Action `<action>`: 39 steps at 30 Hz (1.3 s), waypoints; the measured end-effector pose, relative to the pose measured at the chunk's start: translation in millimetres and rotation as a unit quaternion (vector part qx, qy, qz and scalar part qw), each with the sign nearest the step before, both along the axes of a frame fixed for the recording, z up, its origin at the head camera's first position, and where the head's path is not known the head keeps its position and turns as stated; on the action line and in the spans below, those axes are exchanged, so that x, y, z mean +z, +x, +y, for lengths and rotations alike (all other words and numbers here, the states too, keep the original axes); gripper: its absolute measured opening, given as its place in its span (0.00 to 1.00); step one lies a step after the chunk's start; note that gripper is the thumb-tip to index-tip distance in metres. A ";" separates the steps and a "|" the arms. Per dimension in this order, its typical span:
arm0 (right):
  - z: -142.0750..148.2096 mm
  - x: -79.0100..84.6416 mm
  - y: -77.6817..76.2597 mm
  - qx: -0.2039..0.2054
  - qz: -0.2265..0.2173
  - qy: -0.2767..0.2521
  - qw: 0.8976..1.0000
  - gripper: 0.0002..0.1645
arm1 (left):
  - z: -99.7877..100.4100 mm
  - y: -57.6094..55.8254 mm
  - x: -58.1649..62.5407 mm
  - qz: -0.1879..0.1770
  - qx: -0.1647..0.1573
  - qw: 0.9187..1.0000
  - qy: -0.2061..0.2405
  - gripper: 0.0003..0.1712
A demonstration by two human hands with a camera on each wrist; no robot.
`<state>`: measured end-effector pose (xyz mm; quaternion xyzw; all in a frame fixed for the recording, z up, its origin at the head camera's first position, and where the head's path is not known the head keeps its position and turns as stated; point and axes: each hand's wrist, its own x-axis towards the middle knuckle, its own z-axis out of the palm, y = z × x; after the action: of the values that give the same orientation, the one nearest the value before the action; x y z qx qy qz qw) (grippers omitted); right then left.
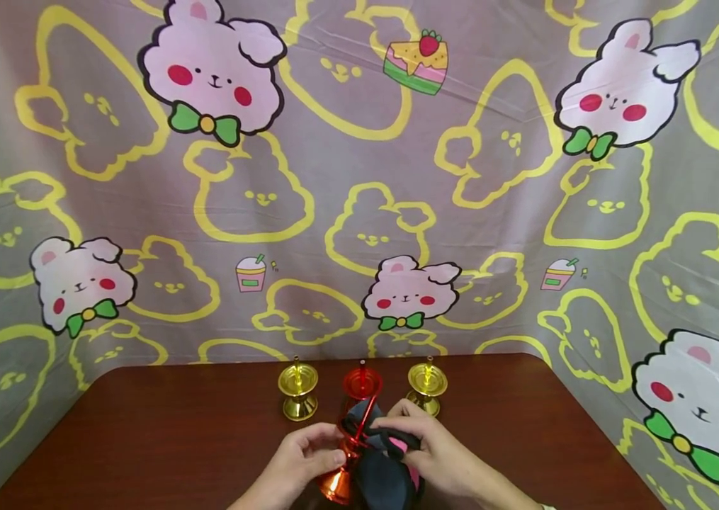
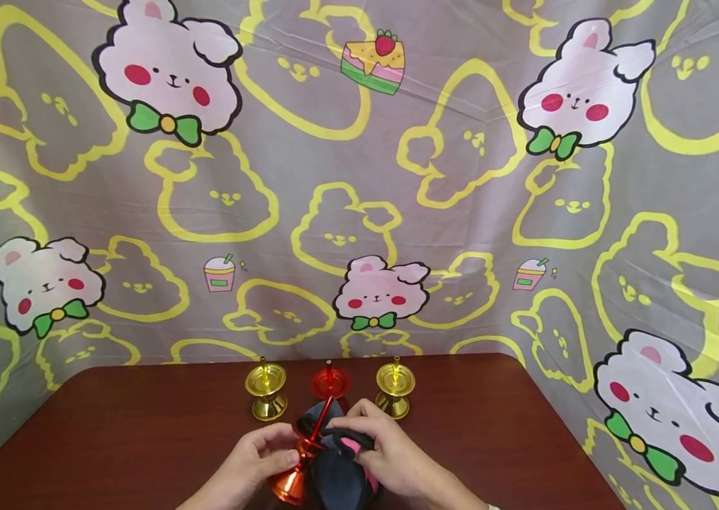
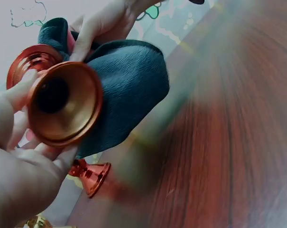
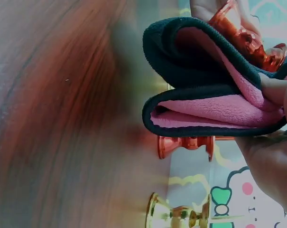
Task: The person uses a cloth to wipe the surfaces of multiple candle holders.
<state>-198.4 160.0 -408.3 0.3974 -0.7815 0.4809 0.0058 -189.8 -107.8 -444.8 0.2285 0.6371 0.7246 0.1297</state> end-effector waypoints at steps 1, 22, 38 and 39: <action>0.4 -0.7 0.4 0.004 -0.003 0.002 1.000 0.32 | -0.7 -1.1 -1.6 0.003 -0.022 1.000 -0.003 0.25; 1.2 5.4 2.1 -0.006 0.049 0.045 0.998 0.32 | 10.3 4.0 -2.9 0.059 -0.029 0.997 -0.027 0.18; -16.3 4.5 10.6 -0.106 0.089 0.108 0.984 0.36 | 26.8 5.9 2.1 0.141 0.201 0.948 -0.202 0.11; -17.3 4.0 11.2 -0.110 0.092 0.110 0.983 0.36 | 27.4 6.1 2.3 0.152 0.210 0.943 -0.211 0.11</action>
<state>-187.2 142.7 -404.3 0.3496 -0.8650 0.3493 0.0872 -183.7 -80.5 -442.5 0.1644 0.8209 0.5413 -0.0783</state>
